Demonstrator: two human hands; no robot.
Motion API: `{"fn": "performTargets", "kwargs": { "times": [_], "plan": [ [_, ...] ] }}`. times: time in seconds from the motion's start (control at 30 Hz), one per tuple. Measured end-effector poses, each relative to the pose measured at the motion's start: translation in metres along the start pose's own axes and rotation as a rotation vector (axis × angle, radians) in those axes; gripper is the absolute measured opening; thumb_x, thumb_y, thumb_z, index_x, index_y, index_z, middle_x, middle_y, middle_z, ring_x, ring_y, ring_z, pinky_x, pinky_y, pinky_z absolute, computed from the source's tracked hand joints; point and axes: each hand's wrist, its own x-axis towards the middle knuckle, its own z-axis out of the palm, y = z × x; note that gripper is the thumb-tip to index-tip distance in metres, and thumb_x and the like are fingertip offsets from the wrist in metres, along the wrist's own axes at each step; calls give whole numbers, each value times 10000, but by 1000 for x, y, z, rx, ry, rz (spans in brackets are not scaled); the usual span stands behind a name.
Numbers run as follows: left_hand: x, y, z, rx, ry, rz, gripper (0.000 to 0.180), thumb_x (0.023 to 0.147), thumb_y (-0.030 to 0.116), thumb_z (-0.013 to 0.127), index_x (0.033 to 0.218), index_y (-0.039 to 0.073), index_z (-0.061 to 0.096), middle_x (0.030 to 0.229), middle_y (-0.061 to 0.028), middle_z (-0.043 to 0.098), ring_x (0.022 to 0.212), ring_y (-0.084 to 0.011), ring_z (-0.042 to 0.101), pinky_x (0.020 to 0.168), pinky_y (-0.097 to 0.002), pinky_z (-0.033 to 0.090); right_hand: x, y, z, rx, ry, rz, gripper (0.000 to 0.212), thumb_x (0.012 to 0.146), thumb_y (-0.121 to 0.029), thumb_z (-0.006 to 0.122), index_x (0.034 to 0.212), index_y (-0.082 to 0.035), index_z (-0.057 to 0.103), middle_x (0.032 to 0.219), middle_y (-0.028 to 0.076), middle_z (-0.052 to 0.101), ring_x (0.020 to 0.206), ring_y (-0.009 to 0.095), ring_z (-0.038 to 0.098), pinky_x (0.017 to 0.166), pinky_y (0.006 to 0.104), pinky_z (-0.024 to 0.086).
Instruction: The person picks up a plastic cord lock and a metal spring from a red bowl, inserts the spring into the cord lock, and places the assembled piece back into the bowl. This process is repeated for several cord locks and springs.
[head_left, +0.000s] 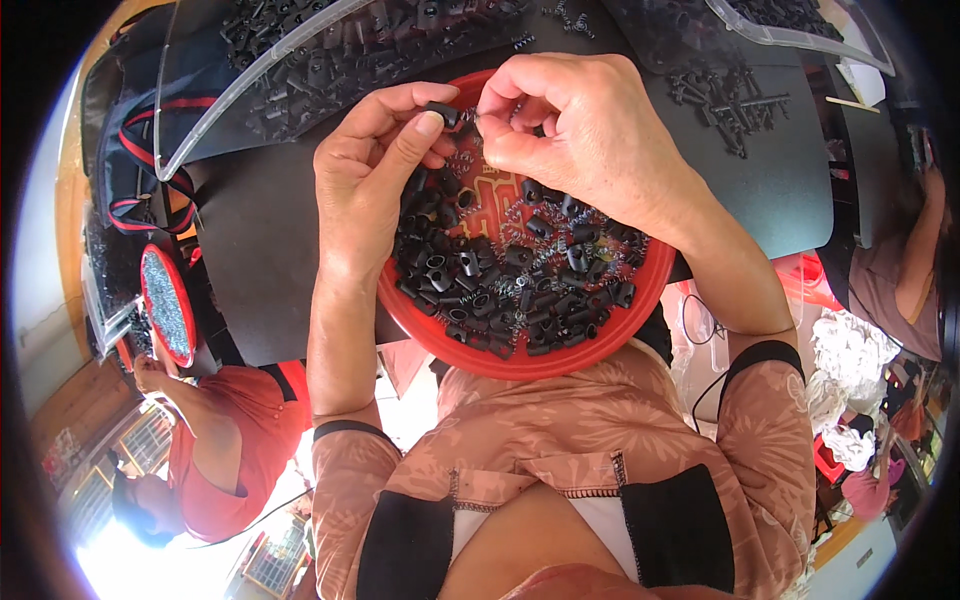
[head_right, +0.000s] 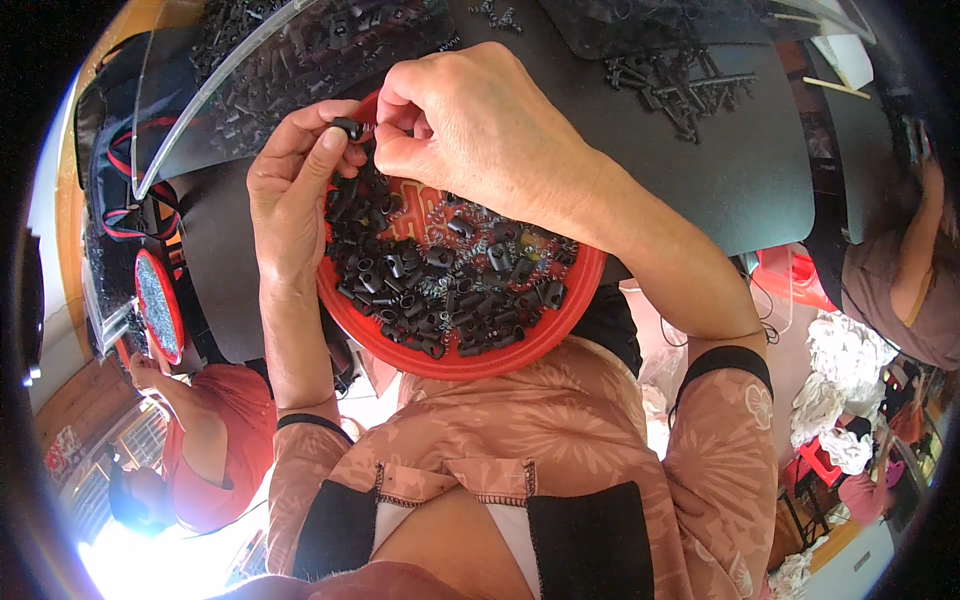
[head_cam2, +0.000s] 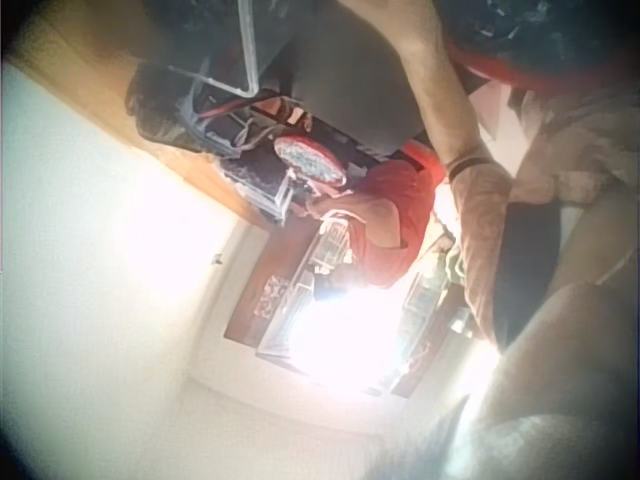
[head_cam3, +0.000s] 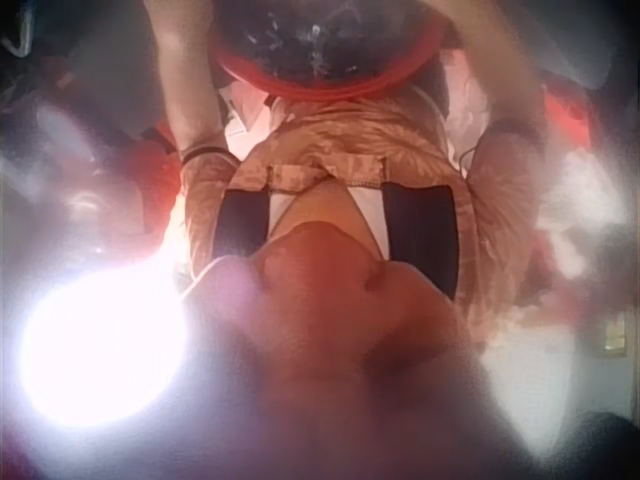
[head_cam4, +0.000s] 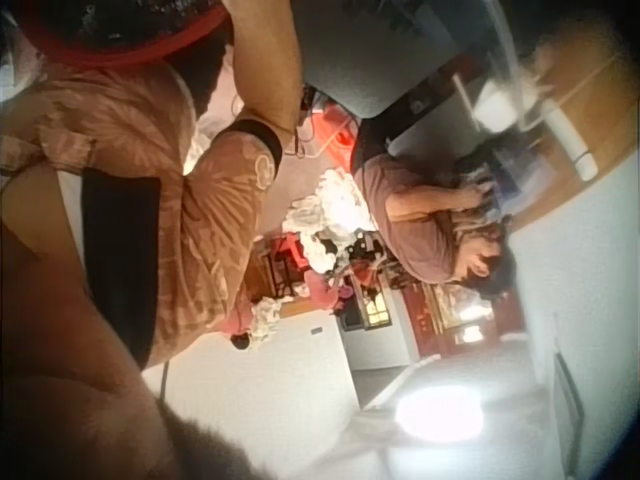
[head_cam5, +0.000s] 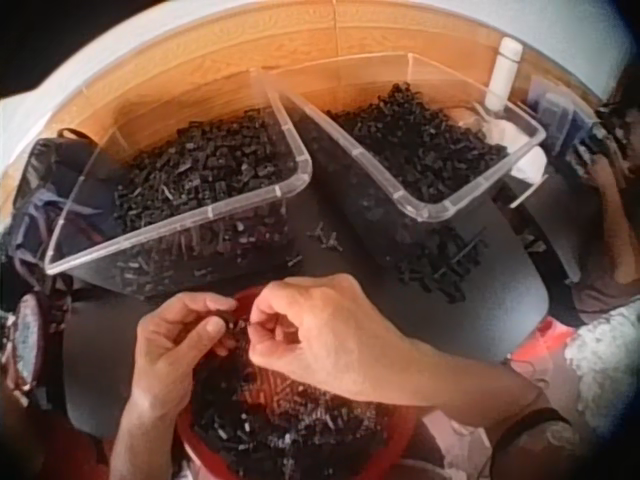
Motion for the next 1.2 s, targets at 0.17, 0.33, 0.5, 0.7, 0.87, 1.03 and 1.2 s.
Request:
{"fn": "performTargets", "kwargs": {
  "times": [0.17, 0.33, 0.5, 0.7, 0.87, 1.03, 1.2],
  "plan": [
    [1, 0, 3, 42, 13, 14, 186, 919, 66, 599, 1090, 11, 643, 938, -30, 659, 765, -72, 584, 706, -212, 476, 0, 1, 2, -2, 16, -19, 133, 715, -98, 716, 760, 11, 653, 684, 169, 654, 643, 279, 679, 606, 326, 542],
    [0, 0, 4, 70, 27, 49, 184, 919, 58, 600, 1090, 5, 639, 942, -33, 660, 790, -75, 598, 713, -212, 484, 0, 0, 1, 43, 1, 38, 145, 723, -107, 726, 783, 12, 670, 707, 171, 666, 659, 271, 687, 623, 316, 547],
    [1, 0, 3, 80, 25, 38, 184, 917, 58, 601, 1090, 5, 636, 934, -37, 659, 796, -78, 602, 720, -213, 486, 0, -1, 0, 109, -12, 101, 156, 724, -109, 729, 799, 18, 678, 711, 162, 674, 665, 246, 694, 635, 301, 548],
    [0, 0, 3, 22, -23, -35, 181, 922, 64, 592, 1085, -5, 631, 912, -38, 656, 771, -79, 595, 720, -211, 482, 0, 1, 0, 122, -24, 101, 152, 720, -110, 731, 777, 19, 675, 710, 163, 674, 661, 242, 693, 631, 299, 546],
    [0, 0, 3, 10, -42, -20, 182, 926, 83, 593, 1080, -9, 624, 892, -42, 661, 756, -78, 591, 706, -215, 482, 0, 4, 6, 301, -26, 161, 139, 747, -100, 715, 802, 17, 663, 713, 164, 670, 647, 234, 687, 616, 299, 540],
    [2, 1, -6, -214, -146, -95, 187, 941, 105, 573, 1085, -6, 618, 870, -53, 662, 724, -87, 591, 675, -216, 479, 7, 2, -4, 693, -149, 297, 136, 847, -19, 676, 959, 27, 613, 824, 77, 673, 714, 114, 652, 666, 227, 533],
    [0, 4, -3, -268, -157, -105, 208, 947, 134, 564, 1095, -7, 605, 856, -46, 647, 710, -95, 595, 650, -219, 475, 5, 0, -3, 698, -157, 261, 160, 838, -13, 685, 977, 21, 613, 824, 80, 674, 722, 112, 651, 683, 228, 534]
  ]
}}
